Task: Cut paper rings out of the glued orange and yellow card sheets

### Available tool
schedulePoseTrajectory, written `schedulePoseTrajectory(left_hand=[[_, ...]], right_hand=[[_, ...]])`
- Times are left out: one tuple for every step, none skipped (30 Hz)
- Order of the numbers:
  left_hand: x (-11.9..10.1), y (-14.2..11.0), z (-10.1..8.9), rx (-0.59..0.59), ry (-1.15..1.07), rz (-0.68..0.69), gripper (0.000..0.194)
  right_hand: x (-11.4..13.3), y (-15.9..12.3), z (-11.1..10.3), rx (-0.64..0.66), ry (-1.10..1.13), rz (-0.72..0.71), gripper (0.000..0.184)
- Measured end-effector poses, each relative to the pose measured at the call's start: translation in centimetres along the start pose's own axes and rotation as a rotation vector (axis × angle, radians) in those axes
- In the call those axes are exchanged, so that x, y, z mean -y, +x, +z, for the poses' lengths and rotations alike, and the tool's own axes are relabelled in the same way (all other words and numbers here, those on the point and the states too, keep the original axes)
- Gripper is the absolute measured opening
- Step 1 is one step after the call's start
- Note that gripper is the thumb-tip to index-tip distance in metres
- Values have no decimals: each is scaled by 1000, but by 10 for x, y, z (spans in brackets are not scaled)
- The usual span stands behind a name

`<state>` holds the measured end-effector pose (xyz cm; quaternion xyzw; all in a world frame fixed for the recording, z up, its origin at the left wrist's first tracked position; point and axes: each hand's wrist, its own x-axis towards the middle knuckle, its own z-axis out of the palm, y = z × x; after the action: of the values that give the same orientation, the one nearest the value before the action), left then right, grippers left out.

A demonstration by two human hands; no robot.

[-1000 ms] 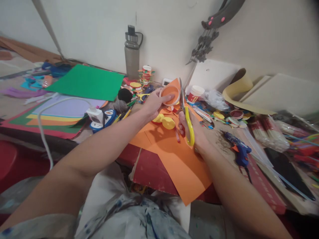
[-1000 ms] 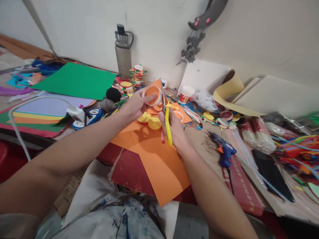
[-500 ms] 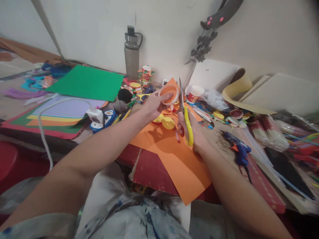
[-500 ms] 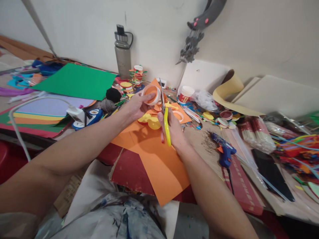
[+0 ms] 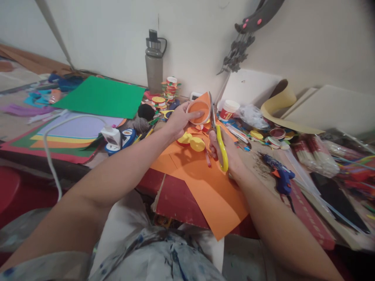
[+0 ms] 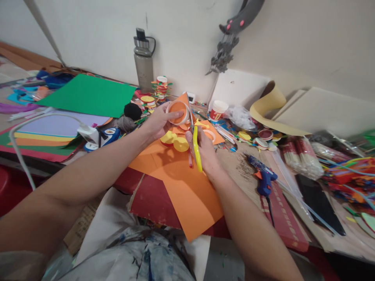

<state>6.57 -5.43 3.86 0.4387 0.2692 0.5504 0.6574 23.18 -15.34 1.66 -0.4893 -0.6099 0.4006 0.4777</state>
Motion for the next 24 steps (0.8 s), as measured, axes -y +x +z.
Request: schedulePoseTrajectory(left_hand=[[-1,0,0,3,3,4,43],[-1,1,-1,6,5,7,44],[-1,1,-2,12,7,6,44],[-2,1,-2,21,7,4,43],[-2,1,-2,31,6,3,42],[-2,1,-3,39,4,4,41],[-3,1,-3,45,2,4,40],[-3,0,-3,49,0,4,39],[-3,0,-3,50,-1,3,39],[-3,0,-3,50,-1,1,39],[-4,0,-3,50,1,-2,39],[-4,0,-3,48,3,-6,40],[-4,0,-3,45,5,-10,41],[-5,0,-2,40,5,-12,42],[-5,0,-2,32,4,-13,43],[-5,0,-1,25,0,-13,44],[-6,0,-1,18,-5,-13,44],[-6,-1,-1,12,-10,-14,44],[-7,-1,-1,5,-13,-15,43],[-7,-1,-1,-2,-15,-16,42],[-7,-1,-1,-7,-16,-16,40],[-7,-1,-1,-11,-19,-13,39],[-7,-1,-1,-15,-23,-8,37],[-6,0,-1,-19,-28,-3,36]], right_hand=[[0,0,0,1,1,8,71],[1,0,0,1,3,16,71],[1,-1,-1,3,4,24,71],[1,-1,-1,3,6,32,72],[1,-1,-1,0,8,39,72],[1,-1,-1,-6,11,45,72],[1,-1,-1,-13,13,50,72],[0,-1,0,-18,14,56,72],[0,-1,0,-23,14,63,71],[0,-1,0,-27,14,69,71],[1,-1,0,-28,13,75,71],[1,-1,1,-27,12,84,71],[2,-1,1,-25,11,93,72],[3,-1,1,-24,12,101,73],[3,-1,1,-25,12,106,74],[4,-1,1,-22,11,108,75],[4,-1,1,-20,7,107,75],[4,-1,1,-20,3,101,75],[4,-1,1,-18,-3,95,74],[4,0,1,-17,-11,89,73],[3,0,0,-18,-19,84,73],[2,0,0,-20,-28,79,72],[2,-1,0,-24,-35,74,72],[2,-1,0,-25,-40,72,72]])
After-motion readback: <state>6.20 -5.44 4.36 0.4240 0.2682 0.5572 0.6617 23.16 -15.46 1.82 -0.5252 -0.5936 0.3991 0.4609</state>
